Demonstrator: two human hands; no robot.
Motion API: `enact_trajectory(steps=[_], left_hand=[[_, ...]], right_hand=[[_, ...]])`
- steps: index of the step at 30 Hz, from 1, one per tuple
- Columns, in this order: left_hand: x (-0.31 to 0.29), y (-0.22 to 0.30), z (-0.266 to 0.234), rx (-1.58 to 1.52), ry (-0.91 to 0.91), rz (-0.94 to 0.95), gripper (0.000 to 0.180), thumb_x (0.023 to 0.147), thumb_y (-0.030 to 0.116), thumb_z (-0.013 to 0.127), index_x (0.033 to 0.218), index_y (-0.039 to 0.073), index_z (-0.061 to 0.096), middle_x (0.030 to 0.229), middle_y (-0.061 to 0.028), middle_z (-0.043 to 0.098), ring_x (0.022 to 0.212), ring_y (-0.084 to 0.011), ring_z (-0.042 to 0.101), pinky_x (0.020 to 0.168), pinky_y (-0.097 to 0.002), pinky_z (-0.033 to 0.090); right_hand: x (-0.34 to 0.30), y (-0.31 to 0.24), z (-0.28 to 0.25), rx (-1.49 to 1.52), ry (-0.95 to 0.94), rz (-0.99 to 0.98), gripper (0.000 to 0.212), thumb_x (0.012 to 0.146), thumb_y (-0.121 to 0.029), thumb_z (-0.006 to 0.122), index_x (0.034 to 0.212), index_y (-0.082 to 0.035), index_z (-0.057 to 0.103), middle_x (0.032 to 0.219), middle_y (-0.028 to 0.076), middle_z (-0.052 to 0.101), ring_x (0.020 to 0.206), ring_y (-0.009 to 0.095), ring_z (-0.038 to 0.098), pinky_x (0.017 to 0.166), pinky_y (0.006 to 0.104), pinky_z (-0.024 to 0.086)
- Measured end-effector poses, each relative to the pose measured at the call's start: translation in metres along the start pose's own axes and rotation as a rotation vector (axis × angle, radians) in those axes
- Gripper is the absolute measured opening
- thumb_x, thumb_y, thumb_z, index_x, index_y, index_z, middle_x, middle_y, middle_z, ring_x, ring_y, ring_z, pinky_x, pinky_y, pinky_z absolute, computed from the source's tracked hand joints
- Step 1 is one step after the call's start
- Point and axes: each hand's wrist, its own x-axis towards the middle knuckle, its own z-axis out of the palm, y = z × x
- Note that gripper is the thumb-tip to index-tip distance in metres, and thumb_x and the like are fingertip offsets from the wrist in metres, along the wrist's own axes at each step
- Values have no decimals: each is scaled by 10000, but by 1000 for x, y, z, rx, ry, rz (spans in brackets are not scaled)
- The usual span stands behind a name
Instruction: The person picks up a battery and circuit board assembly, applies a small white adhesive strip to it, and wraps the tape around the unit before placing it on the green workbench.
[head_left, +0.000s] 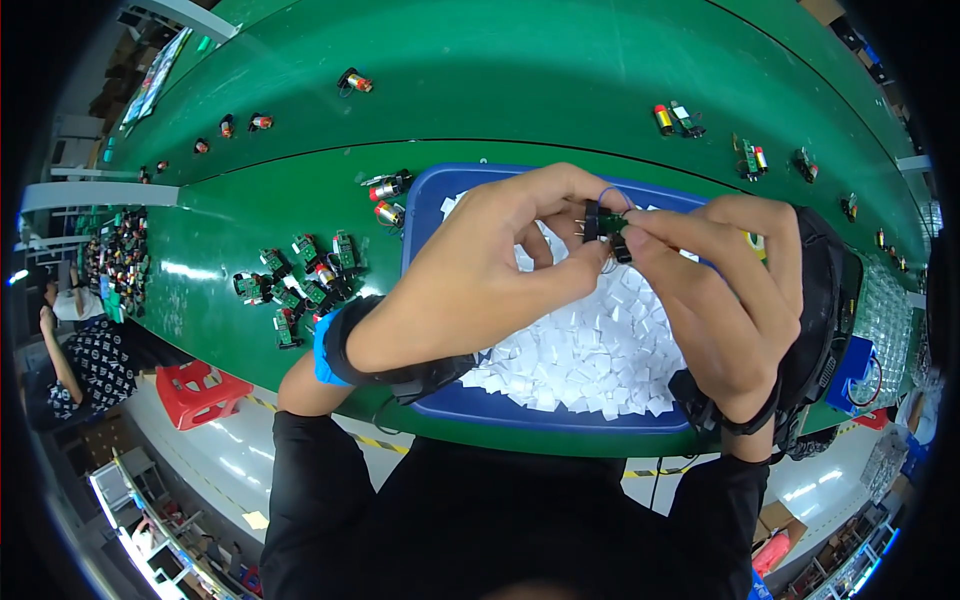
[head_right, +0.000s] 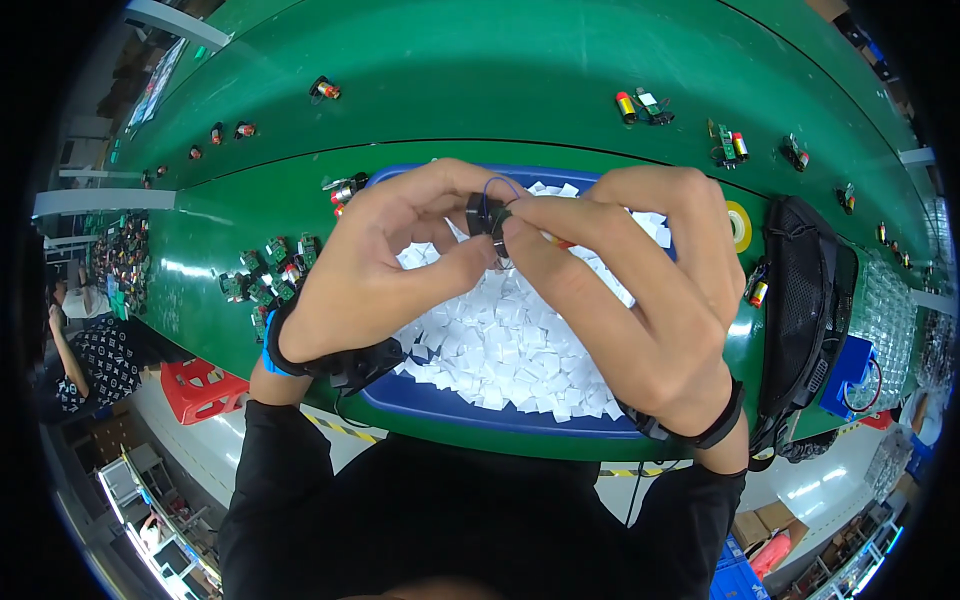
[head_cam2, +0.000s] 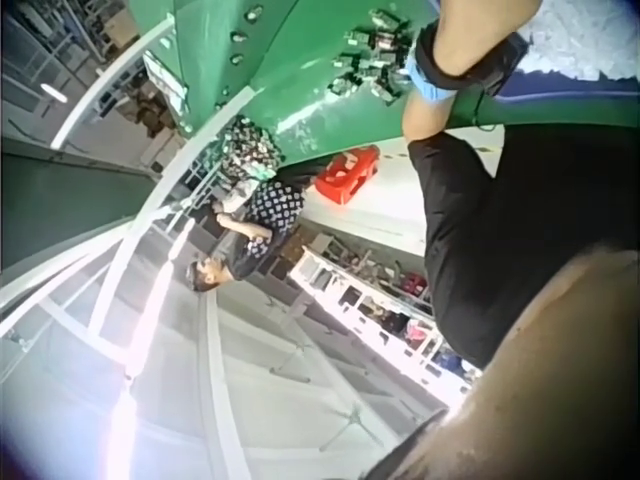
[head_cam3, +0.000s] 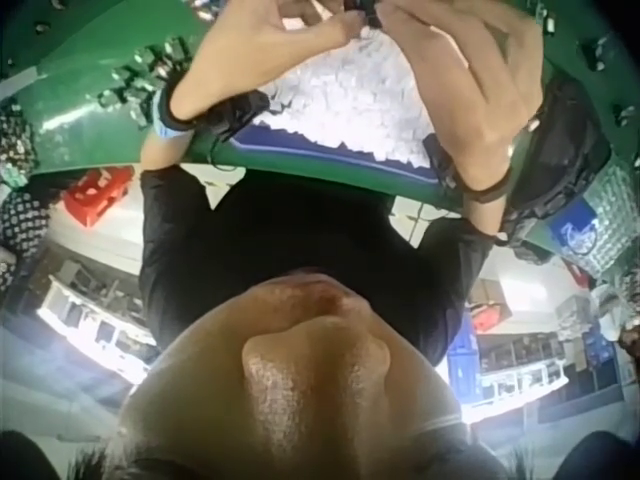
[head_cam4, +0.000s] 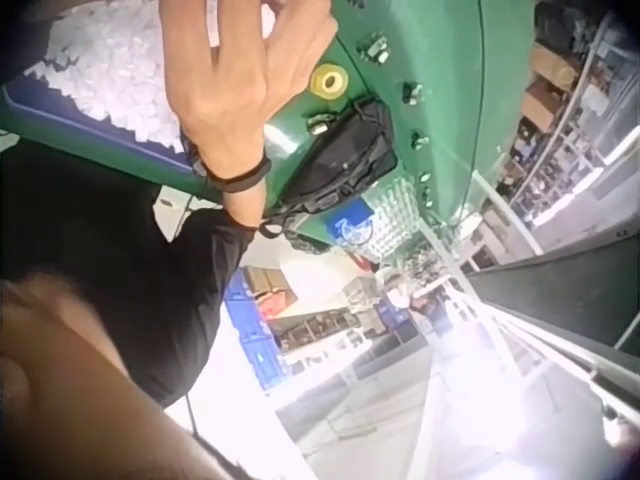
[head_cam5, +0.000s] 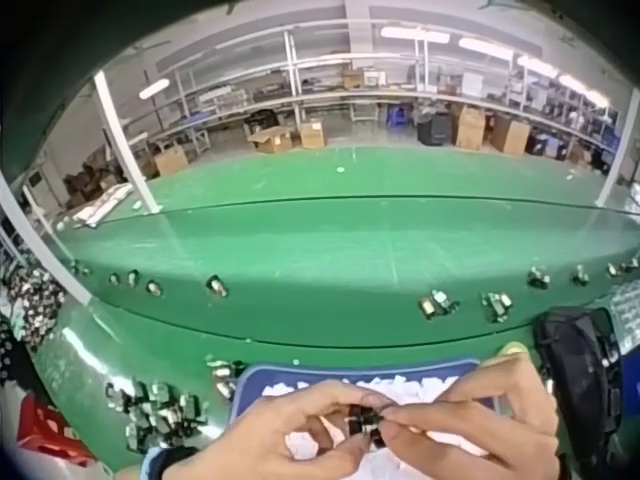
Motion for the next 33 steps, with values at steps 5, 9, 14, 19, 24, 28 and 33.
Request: enact_trajectory(steps=[5, 9, 14, 19, 24, 28, 33], left_hand=[[-3, 7, -5, 69, -13, 145, 394, 855, 21, 715, 1235, -6, 614, 1192, -94, 671, 974, -124, 639, 741, -249, 522], [-5, 4, -2, 86, -1, 233, 429, 843, 4, 739, 1253, -9, 611, 1189, -104, 679, 949, -137, 665, 738, -246, 543], [-2, -2, 4, 173, 51, 356, 417, 860, -20, 724, 1256, -35, 593, 1183, -147, 681, 927, -179, 696, 759, -266, 582], [3, -2, 3, -336, 91, 296, 402, 886, -11, 708, 1252, -80, 558, 1182, -211, 664, 982, -226, 694, 806, -308, 596], [8, -14, 7, -412, 115, 371, 357, 885, -16, 712, 1213, -68, 581, 1195, -185, 655, 1015, -224, 684, 826, -335, 612], [6, -13, 8, -170, 155, 440, 376, 876, -17, 721, 1221, -73, 583, 1182, -190, 662, 1018, -228, 695, 845, -330, 607], [6, -13, 9, -130, 164, 483, 381, 868, -15, 731, 1221, -68, 598, 1136, -180, 682, 980, -227, 711, 828, -314, 609]], right_hand=[[3, -9, -4, -34, 73, 41, 314, 568, 11, 824, 862, -60, 740, 927, 53, 705, 815, 240, 585, 649, 315, 481], [2, -12, -6, -90, 79, 67, 337, 574, 5, 826, 895, -72, 756, 908, 37, 679, 814, 230, 559, 668, 322, 461], [-3, -17, -4, -100, 73, 87, 334, 593, -14, 842, 911, -61, 750, 868, 26, 635, 811, 228, 541, 677, 333, 449], [3, -10, -23, 38, 141, 217, 334, 638, -66, 878, 925, -15, 715, 849, 48, 620, 783, 194, 565, 640, 297, 452], [-8, -4, -12, 434, 34, 472, 324, 689, -82, 879, 930, 18, 687, 853, 79, 632, 722, 143, 583, 584, 244, 443], [-8, -4, -3, 588, 88, 441, 257, 740, -44, 842, 929, 30, 684, 868, 97, 648, 677, 104, 589, 549, 206, 428], [-11, -3, 2, 623, 111, 454, 196, 804, 3, 784, 953, 72, 676, 889, 125, 657, 648, 116, 602, 535, 220, 459]])
